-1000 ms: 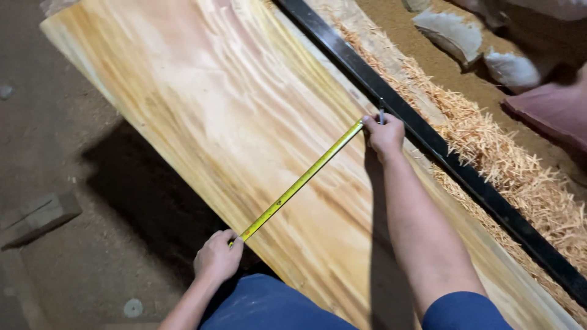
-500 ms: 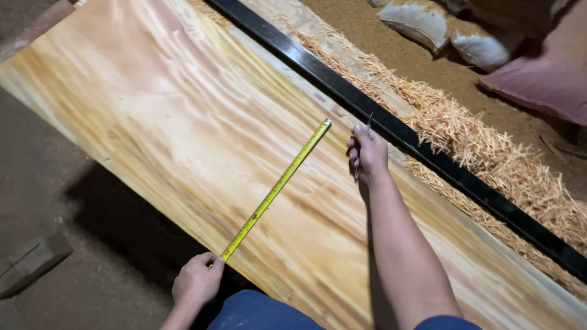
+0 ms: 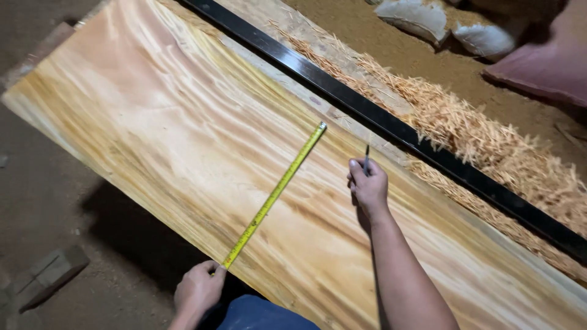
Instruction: The person measures a wooden board with a tape measure, marks it using a pen, and positions a metal straight edge along the board.
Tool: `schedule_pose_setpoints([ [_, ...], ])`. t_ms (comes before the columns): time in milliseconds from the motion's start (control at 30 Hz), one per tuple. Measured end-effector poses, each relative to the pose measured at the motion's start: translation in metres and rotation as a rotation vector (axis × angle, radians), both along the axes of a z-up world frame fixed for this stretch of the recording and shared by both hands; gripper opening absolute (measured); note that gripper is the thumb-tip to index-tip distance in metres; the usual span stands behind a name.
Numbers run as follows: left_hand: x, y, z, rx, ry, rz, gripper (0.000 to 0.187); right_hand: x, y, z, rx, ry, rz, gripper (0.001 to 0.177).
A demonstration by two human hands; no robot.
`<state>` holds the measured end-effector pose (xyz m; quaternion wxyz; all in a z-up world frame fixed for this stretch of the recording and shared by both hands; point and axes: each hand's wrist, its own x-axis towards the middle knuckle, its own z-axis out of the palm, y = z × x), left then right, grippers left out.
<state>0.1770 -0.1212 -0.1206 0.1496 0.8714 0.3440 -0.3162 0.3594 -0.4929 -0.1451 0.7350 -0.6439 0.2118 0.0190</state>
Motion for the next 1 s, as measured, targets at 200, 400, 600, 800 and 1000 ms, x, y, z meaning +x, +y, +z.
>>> schedule_pose_setpoints([
  [200,0.004,-0.002,0.007,0.0,-0.014,0.0,0.039,0.003,0.002,-0.017,-0.069,-0.029,0.004,0.018],
  [400,0.008,-0.003,0.01,-0.013,0.029,0.019,0.038,0.003,0.002,-0.017,-0.105,-0.061,0.004,0.017],
  [600,0.005,0.004,0.001,0.011,0.034,-0.032,0.038,-0.007,0.017,0.011,-0.09,-0.021,-0.038,0.013],
  [800,0.0,0.027,-0.049,0.018,0.044,-0.047,0.044,-0.034,0.027,0.043,-0.084,0.241,0.028,0.011],
  [1000,-0.018,0.058,-0.096,0.083,0.039,-0.086,0.044,-0.08,0.046,0.034,0.025,0.346,0.154,0.013],
])
